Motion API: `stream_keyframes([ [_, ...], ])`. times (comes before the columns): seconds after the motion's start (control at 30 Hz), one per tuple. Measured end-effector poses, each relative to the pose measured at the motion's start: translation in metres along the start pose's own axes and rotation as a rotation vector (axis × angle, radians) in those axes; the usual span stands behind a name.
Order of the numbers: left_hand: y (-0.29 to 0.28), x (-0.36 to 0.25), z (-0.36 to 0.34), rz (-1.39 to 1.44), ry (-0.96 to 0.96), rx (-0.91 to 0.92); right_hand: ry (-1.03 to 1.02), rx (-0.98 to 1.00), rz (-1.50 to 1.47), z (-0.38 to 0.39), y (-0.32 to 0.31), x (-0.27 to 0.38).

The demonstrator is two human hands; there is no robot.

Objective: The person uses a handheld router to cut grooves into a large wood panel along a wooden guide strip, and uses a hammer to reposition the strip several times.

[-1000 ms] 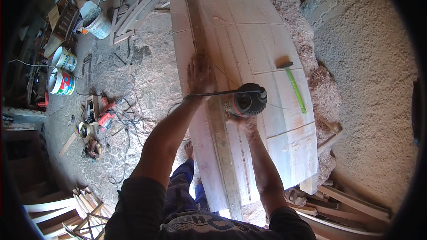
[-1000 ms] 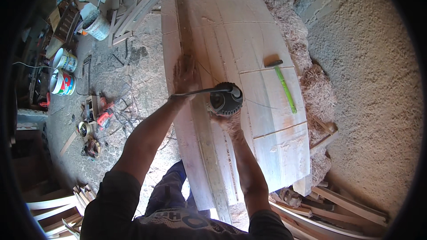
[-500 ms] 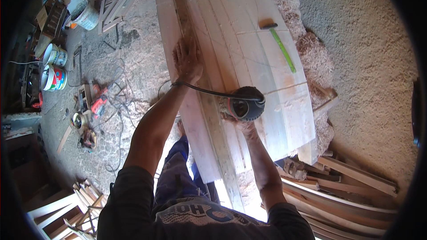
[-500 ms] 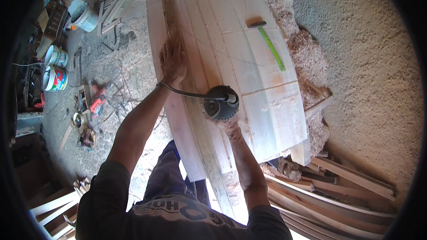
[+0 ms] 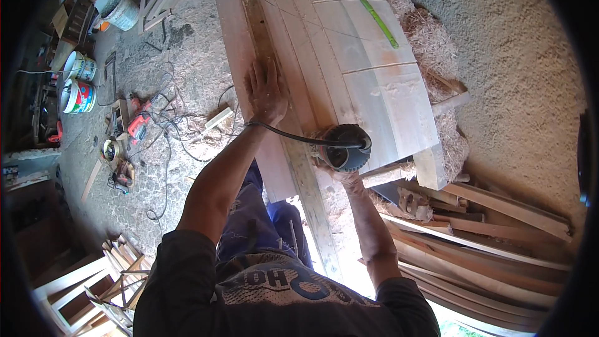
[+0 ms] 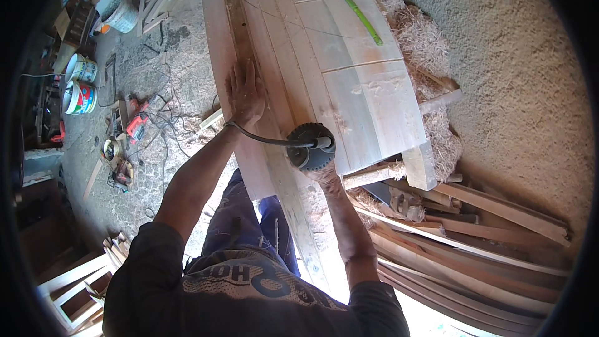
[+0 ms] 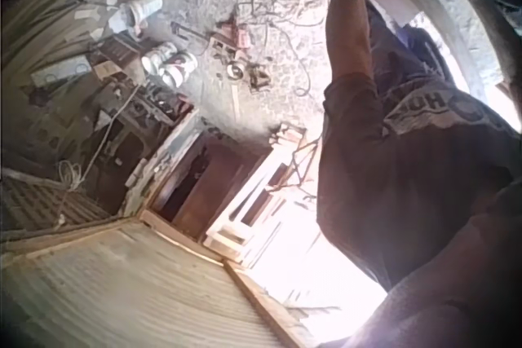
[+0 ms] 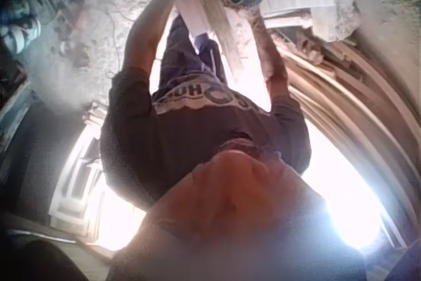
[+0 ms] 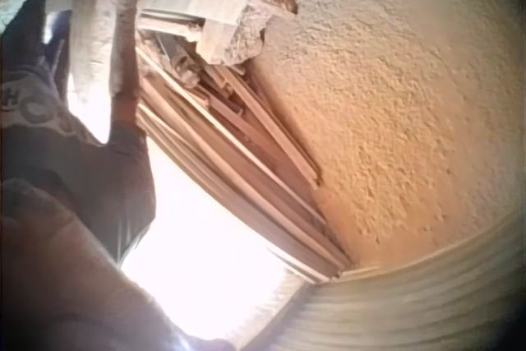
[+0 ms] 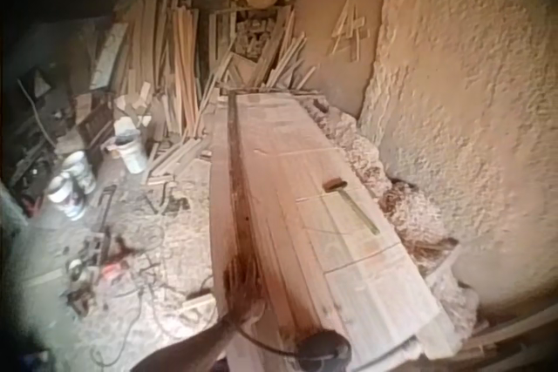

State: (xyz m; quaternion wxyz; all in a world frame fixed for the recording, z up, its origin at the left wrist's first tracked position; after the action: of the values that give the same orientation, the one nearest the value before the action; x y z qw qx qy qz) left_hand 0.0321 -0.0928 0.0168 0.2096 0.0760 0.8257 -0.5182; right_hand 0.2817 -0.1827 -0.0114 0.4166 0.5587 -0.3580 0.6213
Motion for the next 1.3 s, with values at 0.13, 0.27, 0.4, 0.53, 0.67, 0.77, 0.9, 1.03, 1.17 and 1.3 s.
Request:
stream_keyframes([
  [0.13,0.001,-0.008,0.017,-0.003,-0.019,0.009,0.011,-0.035,0.188,0.043,-0.014,-0.018],
  [0.27,0.001,-0.005,0.034,0.001,-0.042,0.036,-0.012,-0.009,0.361,0.073,-0.015,0.003],
  [0.4,-0.003,-0.016,0.041,0.063,-0.059,0.079,0.021,-0.015,-0.055,0.101,-0.027,-0.029],
  [0.53,-0.017,-0.042,0.071,0.138,0.017,0.171,0.049,-0.034,-0.083,0.131,-0.033,-0.026],
  [0.67,-0.066,-0.088,0.098,0.743,0.247,0.094,0.09,-0.106,-0.003,0.119,-0.02,0.069],
  [0.77,-0.091,-0.138,0.093,1.229,0.209,0.181,0.197,-0.224,0.22,0.098,-0.046,0.076],
  [0.9,-0.092,-0.18,0.066,1.407,0.134,0.132,0.272,-0.314,0.442,0.067,-0.068,0.103],
  [1.03,-0.08,-0.177,0.041,1.285,0.064,0.038,0.423,-0.31,0.643,0.036,-0.079,0.121],
  [1.17,-0.041,-0.171,0.012,1.473,-0.043,0.051,0.503,-0.289,0.816,0.006,-0.091,0.129],
  [1.3,-0.012,-0.157,-0.024,1.398,-0.078,0.172,0.552,-0.269,0.894,-0.031,-0.1,0.136],
])
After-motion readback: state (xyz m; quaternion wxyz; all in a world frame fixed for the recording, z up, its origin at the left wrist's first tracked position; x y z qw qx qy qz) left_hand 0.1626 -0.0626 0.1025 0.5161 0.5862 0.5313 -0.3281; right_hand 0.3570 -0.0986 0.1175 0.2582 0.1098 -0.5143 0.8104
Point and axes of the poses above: each hand's wrist, its own z-axis away from the middle knuckle, its own y-axis out of the palm, x = y × z, the point moved 9 cm from there along -z, towards the middle knuckle, and after that the axes turned 6 degrees about y, right-handed, at the moved point
